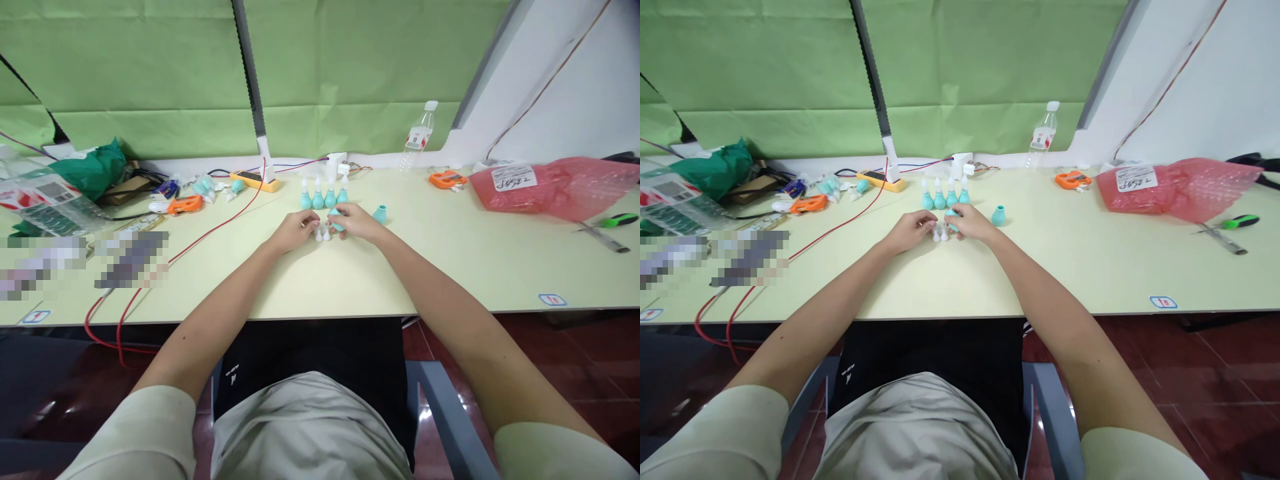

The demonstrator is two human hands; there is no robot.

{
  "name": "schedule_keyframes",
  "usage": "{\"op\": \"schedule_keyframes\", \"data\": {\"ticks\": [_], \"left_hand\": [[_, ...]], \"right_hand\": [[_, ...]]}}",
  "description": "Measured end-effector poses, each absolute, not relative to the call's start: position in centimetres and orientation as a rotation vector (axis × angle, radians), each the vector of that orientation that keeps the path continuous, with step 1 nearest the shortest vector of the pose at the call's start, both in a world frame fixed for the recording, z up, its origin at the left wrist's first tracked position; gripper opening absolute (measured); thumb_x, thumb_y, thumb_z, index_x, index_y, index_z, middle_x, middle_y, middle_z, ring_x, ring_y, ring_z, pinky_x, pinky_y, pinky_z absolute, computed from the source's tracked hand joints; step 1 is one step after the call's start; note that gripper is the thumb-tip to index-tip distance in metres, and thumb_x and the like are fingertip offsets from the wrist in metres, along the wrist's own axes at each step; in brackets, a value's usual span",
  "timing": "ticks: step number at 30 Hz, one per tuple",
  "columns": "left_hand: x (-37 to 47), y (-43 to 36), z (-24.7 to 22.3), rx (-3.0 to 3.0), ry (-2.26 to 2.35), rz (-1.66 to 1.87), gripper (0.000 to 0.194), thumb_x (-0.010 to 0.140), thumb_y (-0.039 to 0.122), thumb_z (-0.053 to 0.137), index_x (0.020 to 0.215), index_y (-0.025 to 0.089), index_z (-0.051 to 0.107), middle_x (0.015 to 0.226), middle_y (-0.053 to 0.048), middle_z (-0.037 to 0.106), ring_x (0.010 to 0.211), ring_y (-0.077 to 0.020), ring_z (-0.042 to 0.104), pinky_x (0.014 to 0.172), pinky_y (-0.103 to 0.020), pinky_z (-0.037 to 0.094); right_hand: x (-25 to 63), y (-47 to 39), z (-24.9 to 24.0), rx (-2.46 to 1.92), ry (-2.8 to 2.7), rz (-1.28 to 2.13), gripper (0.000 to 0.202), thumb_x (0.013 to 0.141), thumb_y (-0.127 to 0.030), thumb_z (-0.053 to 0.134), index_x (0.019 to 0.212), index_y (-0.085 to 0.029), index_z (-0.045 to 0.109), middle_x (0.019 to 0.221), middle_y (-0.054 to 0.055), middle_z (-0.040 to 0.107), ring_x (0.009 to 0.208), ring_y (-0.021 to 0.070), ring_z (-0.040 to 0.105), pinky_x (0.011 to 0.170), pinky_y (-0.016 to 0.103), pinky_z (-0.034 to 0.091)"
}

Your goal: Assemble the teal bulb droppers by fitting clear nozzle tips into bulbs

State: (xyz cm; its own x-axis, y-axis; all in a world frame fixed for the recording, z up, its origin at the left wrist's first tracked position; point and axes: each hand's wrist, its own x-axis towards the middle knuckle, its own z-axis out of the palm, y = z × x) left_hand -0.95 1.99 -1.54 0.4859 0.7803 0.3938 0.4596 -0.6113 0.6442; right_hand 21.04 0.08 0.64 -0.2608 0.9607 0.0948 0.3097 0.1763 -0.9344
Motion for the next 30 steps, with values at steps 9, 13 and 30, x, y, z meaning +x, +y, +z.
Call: {"op": "schedule_keyframes", "data": {"ticks": [9,13,30], "left_hand": [[-0.97,1.94,-1.39,2.288,0.938,0.975,0.019,0.093,0.033,0.057,0.1,0.018,0.068,0.093,-0.003,0.075,0.084,-0.0164,0.066,0.082,-0.031,0.052],[-1.0,2.11,-1.49,2.31,0.962,0.987,0.02,0.094,0.032,0.056,0.097,0.019,0.07,0.09,-0.003,0.075,0.082,-0.016,0.064,0.081,-0.031,0.05],[-0.67,1.78,-1.35,2.263,1.011,0.953,0.023,0.094,0.036,0.056,0.102,0.018,0.068,0.095,-0.004,0.075,0.084,-0.0164,0.064,0.084,-0.031,0.051]], "right_hand": [[21.01,0.04,0.56,-1.203,-1.723,1.123,0.011,0.094,-0.023,0.063,0.085,-0.018,0.059,0.092,0.008,0.069,0.078,0.0185,0.071,0.05,0.024,0.058],[20.94,0.04,0.6,-1.226,-1.738,1.12,0.011,0.095,-0.022,0.062,0.086,-0.018,0.059,0.092,0.008,0.068,0.079,0.0181,0.071,0.051,0.024,0.058],[21.01,0.18,0.34,-1.207,-1.735,1.133,0.013,0.092,-0.027,0.067,0.085,-0.019,0.059,0.089,0.007,0.071,0.078,0.0178,0.073,0.053,0.023,0.06]]}}
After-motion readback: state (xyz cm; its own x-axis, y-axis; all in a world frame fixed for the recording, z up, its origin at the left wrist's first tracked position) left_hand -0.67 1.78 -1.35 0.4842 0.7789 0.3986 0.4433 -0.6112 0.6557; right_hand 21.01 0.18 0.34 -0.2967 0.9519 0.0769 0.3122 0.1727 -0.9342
